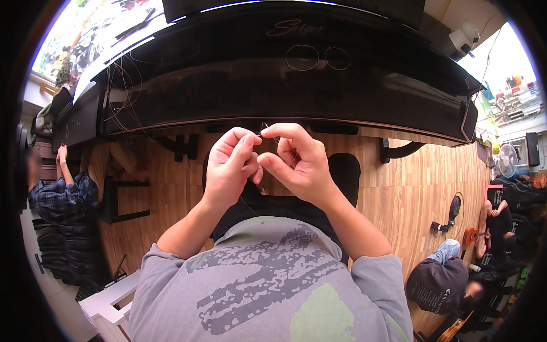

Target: The person sits on the floor and repeatedly bends and twists a thin metal wire by hand, forming loops and curves. They occasionally place the wire on the piano surface and continue shaping it.

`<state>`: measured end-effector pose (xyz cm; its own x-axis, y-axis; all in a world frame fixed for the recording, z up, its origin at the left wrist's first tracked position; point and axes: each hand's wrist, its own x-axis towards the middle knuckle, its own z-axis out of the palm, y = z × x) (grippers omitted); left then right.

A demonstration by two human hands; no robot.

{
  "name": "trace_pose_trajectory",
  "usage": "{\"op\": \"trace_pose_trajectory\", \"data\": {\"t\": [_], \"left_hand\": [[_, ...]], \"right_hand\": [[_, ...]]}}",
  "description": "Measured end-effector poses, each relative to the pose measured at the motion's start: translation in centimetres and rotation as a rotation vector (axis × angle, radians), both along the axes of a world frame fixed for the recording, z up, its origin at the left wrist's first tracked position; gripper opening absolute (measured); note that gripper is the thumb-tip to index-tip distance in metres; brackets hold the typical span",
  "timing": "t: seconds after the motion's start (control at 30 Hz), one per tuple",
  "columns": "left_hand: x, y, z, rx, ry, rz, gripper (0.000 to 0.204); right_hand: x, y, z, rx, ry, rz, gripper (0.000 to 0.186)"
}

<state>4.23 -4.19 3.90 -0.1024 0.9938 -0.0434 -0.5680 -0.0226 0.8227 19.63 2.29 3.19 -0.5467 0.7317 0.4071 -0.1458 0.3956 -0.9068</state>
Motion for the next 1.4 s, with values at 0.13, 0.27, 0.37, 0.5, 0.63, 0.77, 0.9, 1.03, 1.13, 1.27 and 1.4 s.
{"op": "trace_pose_trajectory", "data": {"t": [0.13,0.27,0.37,0.5,0.63,0.77,0.9,1.03,1.13,1.27,1.4], "left_hand": [[-0.2,0.1,-0.1,0.015,0.192,0.013,0.017],[-0.9,0.5,-0.3,-0.040,0.294,0.038,0.016],[-1.4,0.7,-0.3,-0.053,0.389,0.049,0.016],[-1.6,0.6,0.0,-0.061,0.507,0.057,0.017],[-2.0,0.7,-0.1,-0.016,0.673,0.118,0.015],[-2.4,0.7,0.1,0.045,0.799,0.165,0.013],[-2.5,0.7,0.3,0.065,0.855,0.166,0.012],[-2.6,0.6,0.8,0.013,0.878,0.037,0.012],[-2.7,0.5,1.2,-0.013,0.965,-0.014,0.011],[-3.1,0.4,1.6,0.000,1.101,-0.013,0.009],[-3.3,0.5,1.8,0.047,1.201,-0.007,0.008]], "right_hand": [[-0.9,0.1,0.2,-0.008,0.139,-0.123,0.011],[-0.2,0.8,0.4,-0.088,0.166,-0.094,0.033],[0.1,1.3,0.2,-0.086,0.176,-0.121,0.041],[0.8,1.7,0.3,-0.213,0.194,-0.143,0.043],[1.6,2.8,0.4,-0.379,0.262,-0.085,0.043],[1.7,2.9,1.2,-0.627,0.287,0.003,0.045],[1.7,3.0,1.3,-0.710,0.303,0.014,0.045],[1.4,3.1,0.8,-0.656,0.416,-0.044,0.048],[1.6,3.4,0.5,-0.649,0.381,-0.029,0.049],[2.3,3.6,0.7,-0.522,0.101,-0.036,0.048],[2.7,3.5,1.1,-0.281,-0.142,-0.077,0.046]]}}
